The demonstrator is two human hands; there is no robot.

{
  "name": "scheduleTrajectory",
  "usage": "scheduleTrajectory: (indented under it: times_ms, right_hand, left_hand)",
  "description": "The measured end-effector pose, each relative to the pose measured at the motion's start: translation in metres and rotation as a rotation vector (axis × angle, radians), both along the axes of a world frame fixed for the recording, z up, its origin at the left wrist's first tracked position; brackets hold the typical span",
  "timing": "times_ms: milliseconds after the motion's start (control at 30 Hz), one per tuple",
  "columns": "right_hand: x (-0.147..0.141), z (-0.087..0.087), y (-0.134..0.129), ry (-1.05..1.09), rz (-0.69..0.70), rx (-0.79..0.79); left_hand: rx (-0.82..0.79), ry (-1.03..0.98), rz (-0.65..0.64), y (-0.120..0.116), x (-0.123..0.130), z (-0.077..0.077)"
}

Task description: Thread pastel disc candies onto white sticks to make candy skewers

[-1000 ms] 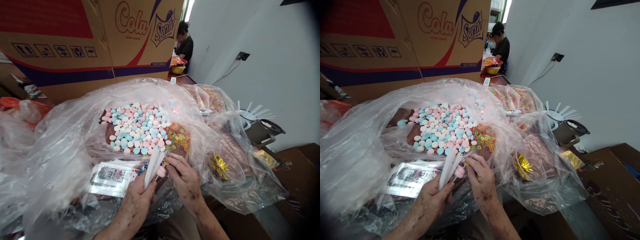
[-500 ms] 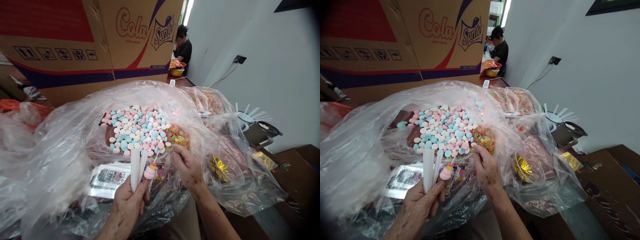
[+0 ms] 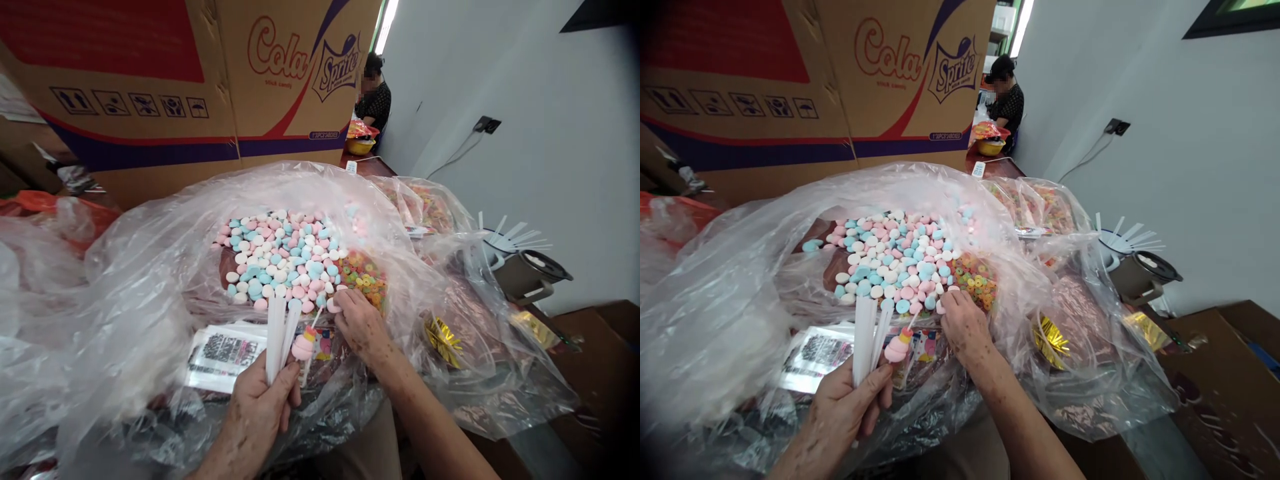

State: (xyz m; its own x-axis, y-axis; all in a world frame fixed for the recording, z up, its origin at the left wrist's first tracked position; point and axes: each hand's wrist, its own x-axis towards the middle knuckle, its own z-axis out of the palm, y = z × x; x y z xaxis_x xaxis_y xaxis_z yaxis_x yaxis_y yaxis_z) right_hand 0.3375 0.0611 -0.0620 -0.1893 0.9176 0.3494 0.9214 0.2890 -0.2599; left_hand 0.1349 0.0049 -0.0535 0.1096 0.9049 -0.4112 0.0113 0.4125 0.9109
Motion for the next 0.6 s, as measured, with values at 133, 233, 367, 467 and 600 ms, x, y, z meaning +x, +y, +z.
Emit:
scheduleTrajectory:
  times_ms: [133, 233, 367, 467, 600]
  right_hand:
    - [0.005, -0.005, -0.003, -0.017, 0.058, 0.067]
    - [0.011, -0.008, 0.002, -0.004, -0.008, 0.141]
    - [0.011, -0.01, 0.01, -0.039, -0.029, 0.192]
    - [0.003, -0.011, 0.011, -0.113, 0.031, 0.193]
    - [-0.002, -0.012, 0.011, -0.203, 0.057, 0.189]
  left_hand:
    - [-0.022, 0.002, 0.0, 0.001, 0.001, 0.01]
    - [-0.026, 0.0, 0.015, 0.0, 0.001, 0.011]
    - [-0.004, 0.001, 0.01, 0.0, -0.001, 0.009]
    - [-0.005, 0.006, 0.016, 0.001, 0.0, 0.011]
    - [-0.051, 0.004, 0.011, 0.002, 0.003, 0.019]
